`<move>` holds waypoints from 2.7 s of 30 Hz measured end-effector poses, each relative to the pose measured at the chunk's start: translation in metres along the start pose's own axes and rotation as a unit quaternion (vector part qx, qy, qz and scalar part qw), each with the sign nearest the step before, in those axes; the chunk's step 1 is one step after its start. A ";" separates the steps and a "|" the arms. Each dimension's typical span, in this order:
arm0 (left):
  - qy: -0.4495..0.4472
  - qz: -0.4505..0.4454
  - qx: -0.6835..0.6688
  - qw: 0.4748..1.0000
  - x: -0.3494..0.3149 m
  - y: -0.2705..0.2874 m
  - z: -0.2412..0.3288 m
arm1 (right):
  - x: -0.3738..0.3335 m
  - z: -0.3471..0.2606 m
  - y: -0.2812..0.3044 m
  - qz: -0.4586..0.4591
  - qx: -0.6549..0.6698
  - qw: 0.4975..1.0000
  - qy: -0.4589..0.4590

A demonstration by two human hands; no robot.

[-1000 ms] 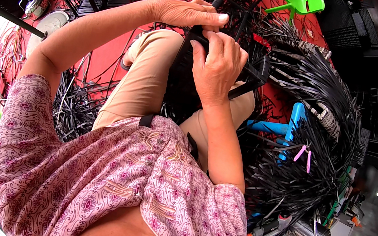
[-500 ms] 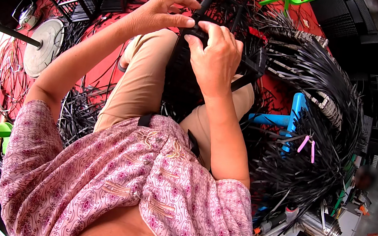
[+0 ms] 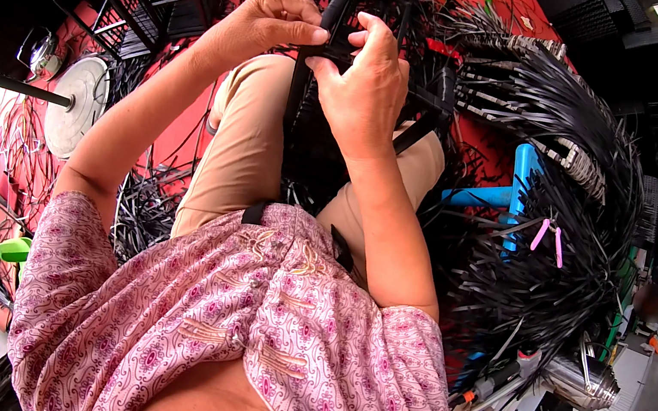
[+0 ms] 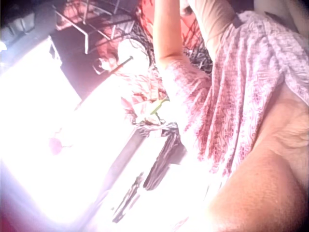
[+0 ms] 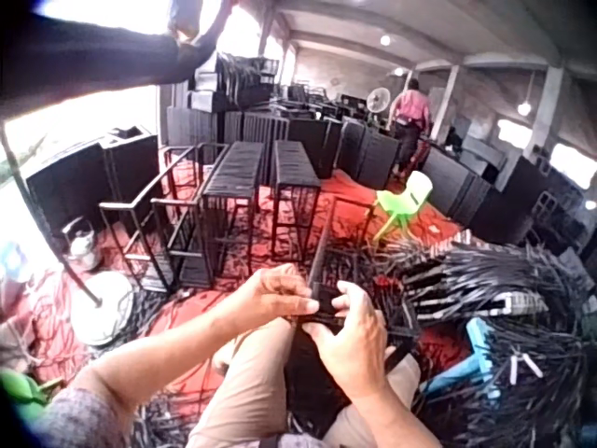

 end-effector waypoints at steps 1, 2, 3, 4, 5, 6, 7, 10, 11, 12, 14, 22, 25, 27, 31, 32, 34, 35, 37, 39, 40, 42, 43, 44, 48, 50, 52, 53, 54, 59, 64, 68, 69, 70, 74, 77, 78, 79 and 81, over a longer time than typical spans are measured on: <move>-0.002 0.015 -0.011 1.000 -0.002 -0.002 0.002 | -0.001 0.000 0.000 0.007 -0.003 1.000 0.004; -0.003 0.031 -0.021 0.999 -0.005 -0.003 0.005 | -0.001 0.000 0.001 0.015 -0.006 1.000 0.009; -0.017 0.045 -0.025 0.999 -0.010 -0.004 0.011 | -0.002 -0.001 0.001 0.019 -0.006 1.000 0.017; -0.031 0.058 -0.029 0.997 -0.016 -0.005 0.018 | -0.003 -0.003 0.002 0.024 -0.007 0.999 0.025; -0.045 0.071 -0.033 0.996 -0.022 -0.007 0.024 | -0.004 -0.005 0.003 0.028 -0.007 0.999 0.032; -0.029 0.092 -0.074 0.993 -0.029 -0.009 0.023 | -0.004 -0.006 0.004 0.029 -0.009 0.999 0.034; -0.011 0.116 -0.113 0.987 -0.039 -0.012 0.020 | -0.005 -0.007 0.004 0.029 -0.008 0.999 0.036; 0.015 0.200 -0.184 0.962 -0.058 -0.015 0.003 | -0.004 -0.009 0.005 0.033 -0.010 0.999 0.039; 0.048 0.218 -0.205 0.953 -0.062 -0.020 0.000 | -0.005 -0.008 0.005 0.033 -0.012 0.999 0.041; 0.081 0.236 -0.224 0.942 -0.065 -0.023 -0.004 | -0.006 -0.008 0.005 0.042 -0.013 0.997 0.056; 0.147 0.237 -0.276 0.920 -0.072 -0.027 -0.019 | -0.010 -0.010 0.006 0.055 -0.012 0.994 0.090; 0.281 0.212 -0.277 0.894 -0.064 -0.026 -0.032 | -0.014 -0.011 0.006 0.086 0.003 0.986 0.140; 0.325 0.177 -0.268 0.889 -0.064 -0.027 -0.028 | -0.016 -0.009 0.005 0.092 0.007 0.986 0.141; 0.333 0.151 -0.278 0.888 -0.063 -0.026 -0.029 | -0.017 -0.008 0.004 0.099 0.011 0.984 0.145; 0.357 0.102 -0.254 0.893 -0.058 -0.025 -0.032 | -0.017 -0.007 0.004 0.115 0.015 0.981 0.158; 0.357 0.109 -0.252 0.893 -0.058 -0.024 -0.033 | -0.017 -0.006 0.004 0.118 0.016 0.980 0.159; 0.358 0.123 -0.250 0.891 -0.057 -0.025 -0.032 | -0.017 -0.006 0.005 0.123 0.022 0.979 0.160; 0.364 0.128 -0.262 0.885 -0.057 -0.026 -0.030 | -0.017 -0.006 0.005 0.124 0.024 0.979 0.160; 0.375 0.139 -0.285 0.871 -0.056 -0.026 -0.024 | -0.017 -0.005 0.004 0.133 0.025 0.978 0.160; 0.378 0.149 -0.268 0.873 -0.056 -0.026 -0.022 | -0.018 -0.003 0.004 0.137 0.023 0.978 0.157; 0.379 0.156 -0.260 0.874 -0.057 -0.025 -0.021 | -0.018 -0.004 0.004 0.136 0.021 0.978 0.156; 0.392 0.172 -0.256 0.867 -0.061 -0.022 -0.022 | -0.018 -0.005 0.005 0.137 0.022 0.978 0.155; 0.400 0.181 -0.255 0.862 -0.063 -0.021 -0.023 | -0.018 -0.004 0.005 0.136 0.023 0.978 0.154; 0.395 0.184 -0.248 0.865 -0.063 -0.021 -0.022 | -0.017 -0.004 0.005 0.135 0.024 0.979 0.153; 0.365 0.188 -0.230 0.882 -0.066 -0.020 -0.019 | -0.018 -0.002 0.003 0.132 0.025 0.980 0.150; 0.339 0.189 -0.222 0.895 -0.068 -0.022 -0.012 | -0.018 -0.003 0.004 0.132 0.025 0.980 0.150; 0.303 0.184 -0.211 0.911 -0.067 -0.029 -0.003 | -0.019 -0.003 0.004 0.139 0.029 0.978 0.151; 0.283 0.188 -0.216 0.915 -0.068 -0.027 -0.004 | -0.019 -0.002 0.004 0.142 0.031 0.978 0.152; 0.286 0.179 -0.221 0.915 -0.069 -0.027 -0.008 | -0.019 -0.002 0.004 0.143 0.029 0.978 0.152; 0.308 0.167 -0.231 0.908 -0.067 -0.030 -0.015 | -0.019 -0.001 0.003 0.121 0.022 0.982 0.147; 0.362 0.179 -0.233 0.885 -0.067 -0.028 -0.020 | -0.019 0.000 0.003 0.125 0.020 0.981 0.146; 0.381 0.175 -0.267 0.868 -0.066 -0.026 -0.025 | -0.019 -0.002 0.005 0.154 0.026 0.976 0.154; 0.385 0.169 -0.281 0.863 -0.066 -0.027 -0.026 | -0.019 -0.002 0.005 0.154 0.026 0.976 0.155; 0.387 0.167 -0.287 0.860 -0.065 -0.027 -0.026 | -0.020 -0.001 0.004 0.155 0.024 0.975 0.155; 0.394 0.161 -0.304 0.852 -0.060 -0.028 -0.025 | -0.020 -0.002 0.005 0.161 0.017 0.974 0.159; 0.385 0.161 -0.320 0.851 -0.059 -0.029 -0.024 | -0.020 -0.002 0.006 0.164 0.017 0.973 0.161; 0.380 0.162 -0.326 0.850 -0.060 -0.029 -0.024 | -0.020 -0.001 0.006 0.166 0.015 0.973 0.161; 0.380 0.175 -0.297 0.858 -0.061 -0.026 -0.023 | -0.020 -0.001 0.006 0.168 0.013 0.972 0.161; 0.380 0.200 -0.238 0.871 -0.065 -0.023 -0.021 | -0.020 -0.001 0.006 0.169 0.010 0.972 0.161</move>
Point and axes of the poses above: each hand's wrist, its own x-axis towards the middle knuckle, its own y-axis out of the back of the hand, z = x × y, the point moved 9 cm from there along x, towards the middle knuckle, and after that the axes turned 10 degrees about -x, right-handed, at the moved point
